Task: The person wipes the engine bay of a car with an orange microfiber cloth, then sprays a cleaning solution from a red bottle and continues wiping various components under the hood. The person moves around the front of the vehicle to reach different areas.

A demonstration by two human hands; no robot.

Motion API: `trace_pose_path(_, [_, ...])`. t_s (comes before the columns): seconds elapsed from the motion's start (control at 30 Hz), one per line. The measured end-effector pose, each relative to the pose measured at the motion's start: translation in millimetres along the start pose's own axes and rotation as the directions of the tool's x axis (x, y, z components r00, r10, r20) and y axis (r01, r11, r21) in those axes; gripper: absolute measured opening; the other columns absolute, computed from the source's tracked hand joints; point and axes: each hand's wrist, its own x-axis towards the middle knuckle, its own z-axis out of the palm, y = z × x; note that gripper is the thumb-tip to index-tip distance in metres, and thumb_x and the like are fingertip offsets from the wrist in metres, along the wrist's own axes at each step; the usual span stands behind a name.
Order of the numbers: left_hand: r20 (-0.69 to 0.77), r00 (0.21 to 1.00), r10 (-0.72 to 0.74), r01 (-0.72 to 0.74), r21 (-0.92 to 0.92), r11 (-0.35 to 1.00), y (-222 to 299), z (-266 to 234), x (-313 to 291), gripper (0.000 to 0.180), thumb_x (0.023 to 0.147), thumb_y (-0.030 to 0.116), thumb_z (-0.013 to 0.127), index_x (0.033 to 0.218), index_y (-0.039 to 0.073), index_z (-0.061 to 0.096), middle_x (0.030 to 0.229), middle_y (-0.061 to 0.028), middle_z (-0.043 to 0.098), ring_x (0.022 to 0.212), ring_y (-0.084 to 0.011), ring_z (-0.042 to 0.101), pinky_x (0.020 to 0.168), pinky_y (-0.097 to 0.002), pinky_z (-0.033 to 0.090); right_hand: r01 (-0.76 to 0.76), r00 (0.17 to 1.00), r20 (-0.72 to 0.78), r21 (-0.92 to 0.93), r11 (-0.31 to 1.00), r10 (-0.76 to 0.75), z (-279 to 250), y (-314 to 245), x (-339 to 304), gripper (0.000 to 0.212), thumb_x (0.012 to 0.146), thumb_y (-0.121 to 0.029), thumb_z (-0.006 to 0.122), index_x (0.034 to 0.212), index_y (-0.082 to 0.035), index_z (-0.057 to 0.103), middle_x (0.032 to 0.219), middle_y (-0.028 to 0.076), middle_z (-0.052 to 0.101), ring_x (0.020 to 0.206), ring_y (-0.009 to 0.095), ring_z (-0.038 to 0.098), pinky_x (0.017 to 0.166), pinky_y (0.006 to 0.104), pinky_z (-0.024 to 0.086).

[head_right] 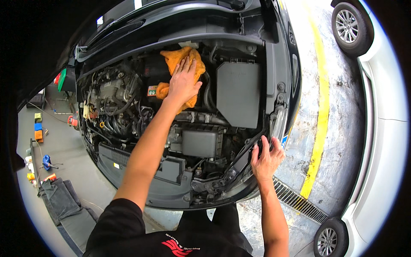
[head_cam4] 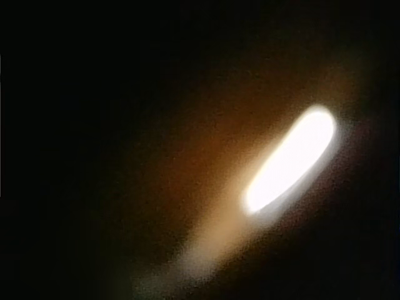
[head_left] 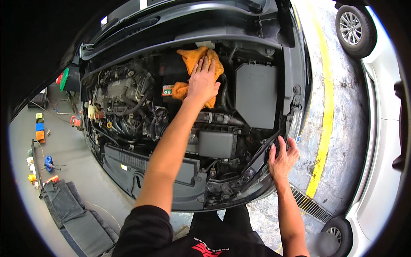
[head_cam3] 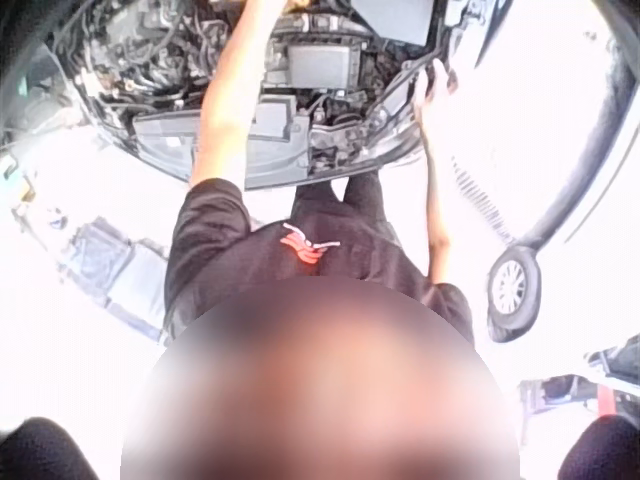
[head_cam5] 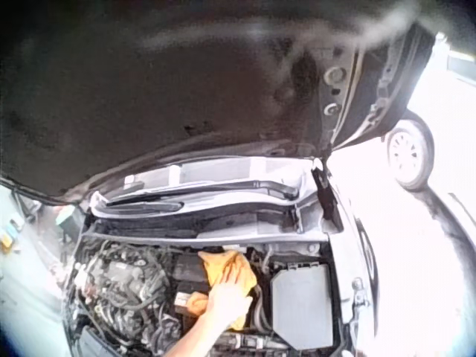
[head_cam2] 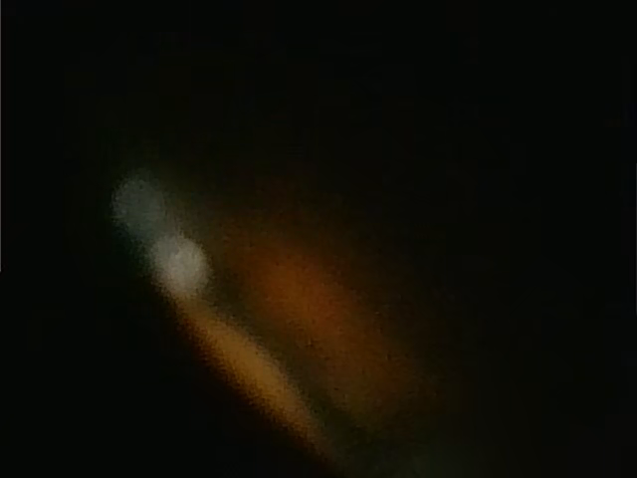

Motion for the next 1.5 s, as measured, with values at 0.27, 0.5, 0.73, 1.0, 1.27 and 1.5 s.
trace_pose_path(0.27, [0.209, 0.693, -0.689, 0.713, -0.34, 0.614, -109.1, -41.5, -81.9, 0.05, 0.11, 0.036, 0.052, 0.137, -0.005, 0.062, 0.141, -0.0324, 0.062, 0.136, -0.0482, 0.056, 0.113, -0.0545, 0.045, -0.021, 1.0, 0.012, 0.006, 1.0, 0.021, 0.5, -0.1, -1.7, 0.044, 0.094, -0.025, 0.077, 0.137, -0.015, 0.069, 0.143, 0.016, 0.054, 0.13, 0.034, 0.053, 0.108, 0.0505, 0.04])
trace_pose_path(0.5, [-0.084, 0.915, -0.395, 0.378, -0.168, 0.911, 74.1, 59.2, -74.3, 0.064, 0.11, 0.038, 0.051, 0.159, -0.003, 0.044, 0.167, -0.0362, 0.032, 0.161, -0.0498, 0.021, 0.129, -0.0676, 0.016, -0.028, 1.0, 0.005, -0.025, 0.999, 0.028, 5.0, 1.1, -4.1, 0.042, 0.095, -0.024, 0.076, 0.135, -0.015, 0.07, 0.145, 0.02, 0.054, 0.131, 0.039, 0.051, 0.11, 0.0521, 0.039])
trace_pose_path(0.73, [-0.379, 0.706, -0.599, 0.342, -0.557, 0.756, 37.8, 46.4, -76.3, 0.058, 0.108, 0.022, 0.057, 0.155, -0.007, 0.04, 0.164, -0.0371, 0.031, 0.158, -0.0484, 0.027, 0.128, -0.0614, 0.025, -0.042, 0.998, 0.047, -0.034, 0.999, 0.044, 3.7, 1.4, -3.8, 0.042, 0.094, -0.023, 0.077, 0.134, -0.014, 0.071, 0.145, 0.019, 0.053, 0.126, 0.036, 0.054, 0.109, 0.0496, 0.04])
trace_pose_path(1.0, [-0.161, 0.317, -0.935, 0.623, -0.708, 0.333, 28.6, 4.7, -49.9, 0.068, 0.107, 0.023, 0.05, 0.159, -0.015, 0.028, 0.158, -0.0401, 0.041, 0.148, -0.0528, 0.038, 0.125, -0.0577, 0.028, -0.045, 0.997, 0.053, -0.059, 0.997, 0.048, 6.0, 2.1, -4.4, 0.042, 0.093, -0.025, 0.077, 0.133, -0.016, 0.072, 0.144, 0.018, 0.052, 0.131, 0.038, 0.05, 0.111, 0.0512, 0.038])
trace_pose_path(1.27, [0.091, 0.087, -0.992, 0.567, -0.824, -0.025, 16.3, -15.6, -46.7, 0.066, 0.105, 0.01, 0.044, 0.165, -0.007, 0.024, 0.149, -0.041, 0.051, 0.135, -0.0506, 0.052, 0.116, -0.0548, 0.043, -0.024, 0.999, 0.042, -0.077, 0.997, 0.028, 6.3, 0.6, -3.3, 0.042, 0.092, -0.024, 0.076, 0.133, -0.015, 0.071, 0.145, 0.02, 0.051, 0.132, 0.039, 0.049, 0.111, 0.0523, 0.038])
trace_pose_path(1.5, [0.0, 0.365, -0.931, 0.478, -0.858, 0.187, 173.2, 53.6, -11.1, 0.076, 0.101, -0.003, 0.047, 0.166, -0.014, 0.008, 0.173, -0.0394, 0.012, 0.162, -0.0501, 0.015, 0.134, -0.0532, 0.013, -0.017, 0.997, 0.078, -0.09, 0.996, 0.024, 5.2, 3.0, -4.1, 0.042, 0.095, -0.024, 0.075, 0.135, -0.014, 0.069, 0.146, 0.022, 0.052, 0.134, 0.04, 0.049, 0.113, 0.0524, 0.037])
